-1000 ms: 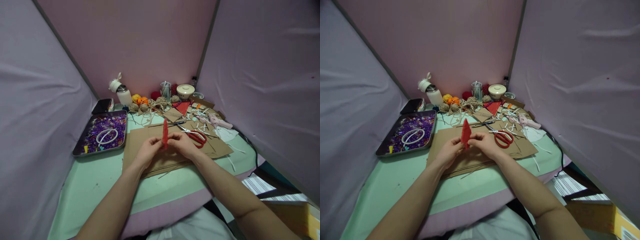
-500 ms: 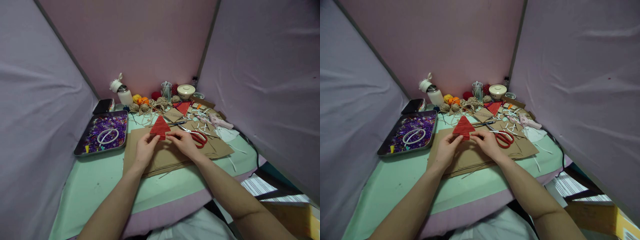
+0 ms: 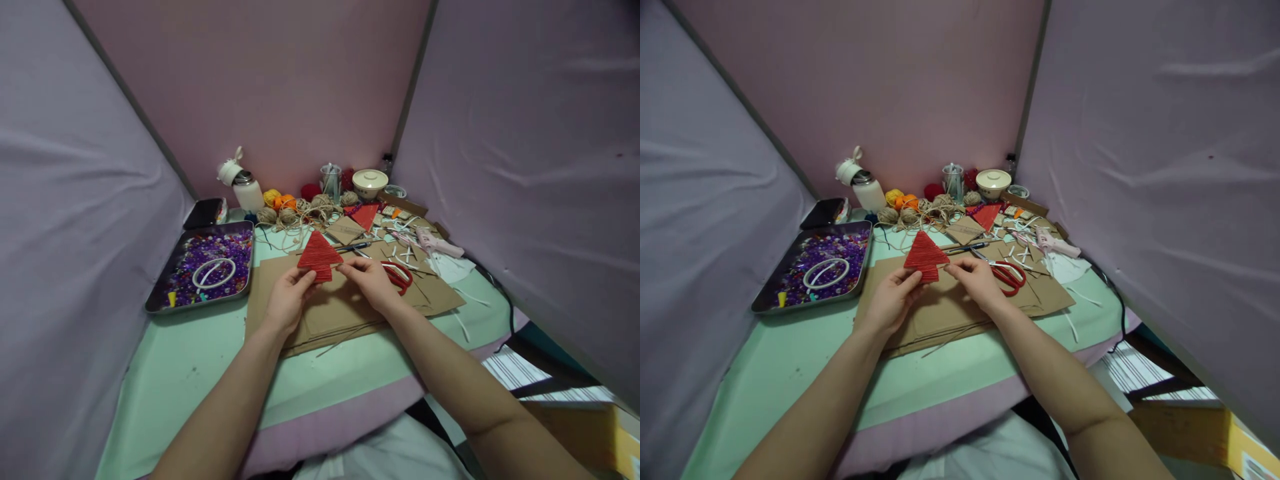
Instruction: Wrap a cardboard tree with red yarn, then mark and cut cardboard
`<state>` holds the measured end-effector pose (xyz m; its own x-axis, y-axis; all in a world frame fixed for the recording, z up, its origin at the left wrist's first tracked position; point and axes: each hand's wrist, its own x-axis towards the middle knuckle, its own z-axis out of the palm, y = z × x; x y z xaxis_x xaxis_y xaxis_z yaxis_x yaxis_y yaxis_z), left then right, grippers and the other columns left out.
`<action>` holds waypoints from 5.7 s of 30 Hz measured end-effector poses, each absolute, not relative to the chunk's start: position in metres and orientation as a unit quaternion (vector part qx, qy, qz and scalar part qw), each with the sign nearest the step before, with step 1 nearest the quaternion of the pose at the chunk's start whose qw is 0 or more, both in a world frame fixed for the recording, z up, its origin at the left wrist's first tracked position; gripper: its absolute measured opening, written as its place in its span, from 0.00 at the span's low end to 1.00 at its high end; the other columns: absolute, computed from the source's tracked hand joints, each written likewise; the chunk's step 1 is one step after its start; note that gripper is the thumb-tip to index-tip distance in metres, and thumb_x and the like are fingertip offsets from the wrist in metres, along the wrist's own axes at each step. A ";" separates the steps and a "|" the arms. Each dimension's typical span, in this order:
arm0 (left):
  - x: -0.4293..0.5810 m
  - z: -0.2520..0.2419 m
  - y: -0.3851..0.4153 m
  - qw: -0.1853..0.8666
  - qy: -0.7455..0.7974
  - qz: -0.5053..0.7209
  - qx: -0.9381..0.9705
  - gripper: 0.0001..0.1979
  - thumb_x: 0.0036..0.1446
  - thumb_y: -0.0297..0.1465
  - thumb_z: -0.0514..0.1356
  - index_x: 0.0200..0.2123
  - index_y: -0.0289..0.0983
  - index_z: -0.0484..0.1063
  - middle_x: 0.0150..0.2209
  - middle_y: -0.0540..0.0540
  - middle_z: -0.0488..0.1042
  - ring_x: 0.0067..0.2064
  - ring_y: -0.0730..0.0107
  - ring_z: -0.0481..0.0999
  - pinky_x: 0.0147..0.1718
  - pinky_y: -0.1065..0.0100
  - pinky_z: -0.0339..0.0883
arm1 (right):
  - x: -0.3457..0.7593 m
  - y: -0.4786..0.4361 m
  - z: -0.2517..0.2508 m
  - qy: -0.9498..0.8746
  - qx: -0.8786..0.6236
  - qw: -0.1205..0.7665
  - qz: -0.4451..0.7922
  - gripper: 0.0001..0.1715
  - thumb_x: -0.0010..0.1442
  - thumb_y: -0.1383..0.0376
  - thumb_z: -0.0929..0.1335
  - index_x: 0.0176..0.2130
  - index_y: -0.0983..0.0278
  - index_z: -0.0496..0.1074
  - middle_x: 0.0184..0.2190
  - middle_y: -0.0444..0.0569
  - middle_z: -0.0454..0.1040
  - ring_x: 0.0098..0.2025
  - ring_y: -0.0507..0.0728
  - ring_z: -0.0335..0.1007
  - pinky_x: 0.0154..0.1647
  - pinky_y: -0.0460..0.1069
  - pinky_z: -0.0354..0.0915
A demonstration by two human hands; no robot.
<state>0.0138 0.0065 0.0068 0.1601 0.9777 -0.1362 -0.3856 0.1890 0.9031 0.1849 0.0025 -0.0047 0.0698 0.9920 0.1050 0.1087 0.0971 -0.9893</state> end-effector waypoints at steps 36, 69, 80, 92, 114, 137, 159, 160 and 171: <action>0.016 0.001 0.003 0.473 0.486 0.467 0.567 0.16 0.53 0.40 0.59 0.35 0.33 0.78 0.35 0.43 0.79 0.40 0.61 0.75 0.41 0.66 0.65 | 0.173 -0.003 -0.008 -0.597 -0.488 0.539 0.340 0.11 0.55 0.60 0.68 0.30 0.66 0.74 0.26 0.45 0.72 0.29 0.52 0.64 0.30 0.46 0.60; 0.020 -0.005 0.001 0.570 0.457 0.481 0.485 0.13 0.45 0.38 0.65 0.32 0.35 0.72 0.31 0.47 0.75 0.28 0.74 0.71 0.29 0.72 0.64 | 0.168 -0.005 -0.007 -0.508 -0.432 0.552 0.500 0.11 0.49 0.58 0.71 0.28 0.64 0.73 0.23 0.42 0.71 0.25 0.50 0.63 0.26 0.45 0.59; 0.028 -0.003 -0.008 0.514 0.419 0.446 0.601 0.14 0.48 0.27 0.59 0.40 0.35 0.74 0.37 0.46 0.77 0.40 0.66 0.74 0.41 0.68 0.64 | 0.167 -0.005 -0.010 -0.554 -0.501 0.561 0.357 0.10 0.52 0.60 0.70 0.27 0.65 0.73 0.24 0.46 0.73 0.26 0.52 0.65 0.29 0.47 0.61; 0.024 -0.011 0.000 0.533 0.443 0.484 0.535 0.16 0.52 0.39 0.61 0.38 0.33 0.76 0.36 0.43 0.79 0.37 0.64 0.76 0.39 0.67 0.67 | 0.163 -0.013 -0.007 -0.634 -0.475 0.558 0.248 0.08 0.58 0.63 0.66 0.30 0.64 0.73 0.29 0.47 0.72 0.33 0.54 0.67 0.36 0.48 0.62; 0.027 -0.005 -0.001 0.631 0.402 0.507 0.428 0.16 0.47 0.39 0.65 0.34 0.32 0.77 0.33 0.42 0.79 0.32 0.68 0.76 0.37 0.67 0.69 | 0.165 -0.016 -0.008 -0.681 -0.437 0.572 0.135 0.08 0.60 0.66 0.65 0.39 0.61 0.73 0.34 0.49 0.69 0.37 0.55 0.66 0.38 0.51 0.65; 0.025 -0.004 0.001 0.644 0.414 0.497 0.409 0.16 0.47 0.37 0.65 0.36 0.31 0.77 0.33 0.43 0.79 0.31 0.70 0.76 0.37 0.68 0.69 | 0.167 -0.010 -0.016 -0.730 -0.428 0.527 0.079 0.11 0.61 0.68 0.64 0.43 0.59 0.72 0.37 0.50 0.69 0.40 0.56 0.67 0.41 0.51 0.66; 0.029 -0.003 -0.004 0.646 0.373 0.500 0.440 0.15 0.49 0.37 0.64 0.37 0.33 0.75 0.38 0.43 0.78 0.37 0.68 0.75 0.41 0.65 0.69 | 0.163 -0.014 -0.007 -0.661 -0.459 0.572 0.159 0.05 0.61 0.69 0.63 0.33 0.63 0.68 0.33 0.48 0.67 0.39 0.55 0.64 0.41 0.50 0.62; 0.029 -0.002 -0.004 0.643 0.375 0.500 0.443 0.16 0.48 0.37 0.64 0.38 0.32 0.75 0.39 0.43 0.78 0.37 0.68 0.75 0.42 0.65 0.69 | 0.162 -0.014 -0.006 -0.652 -0.464 0.576 0.164 0.05 0.61 0.69 0.63 0.33 0.63 0.68 0.33 0.47 0.67 0.38 0.55 0.64 0.41 0.50 0.62; 0.023 0.005 -0.001 0.592 0.445 0.505 0.444 0.12 0.42 0.32 0.66 0.33 0.33 0.76 0.32 0.45 0.78 0.33 0.69 0.75 0.39 0.68 0.68 | 0.162 -0.005 -0.012 -0.580 -0.506 0.559 0.308 0.09 0.54 0.62 0.69 0.26 0.65 0.70 0.25 0.44 0.68 0.29 0.52 0.64 0.30 0.47 0.61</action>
<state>0.0230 -0.0007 0.0048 0.0948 0.9925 -0.0774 -0.2021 0.0954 0.9747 0.1625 -0.0051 -0.0125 0.1360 0.9316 0.3370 0.2421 0.2986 -0.9232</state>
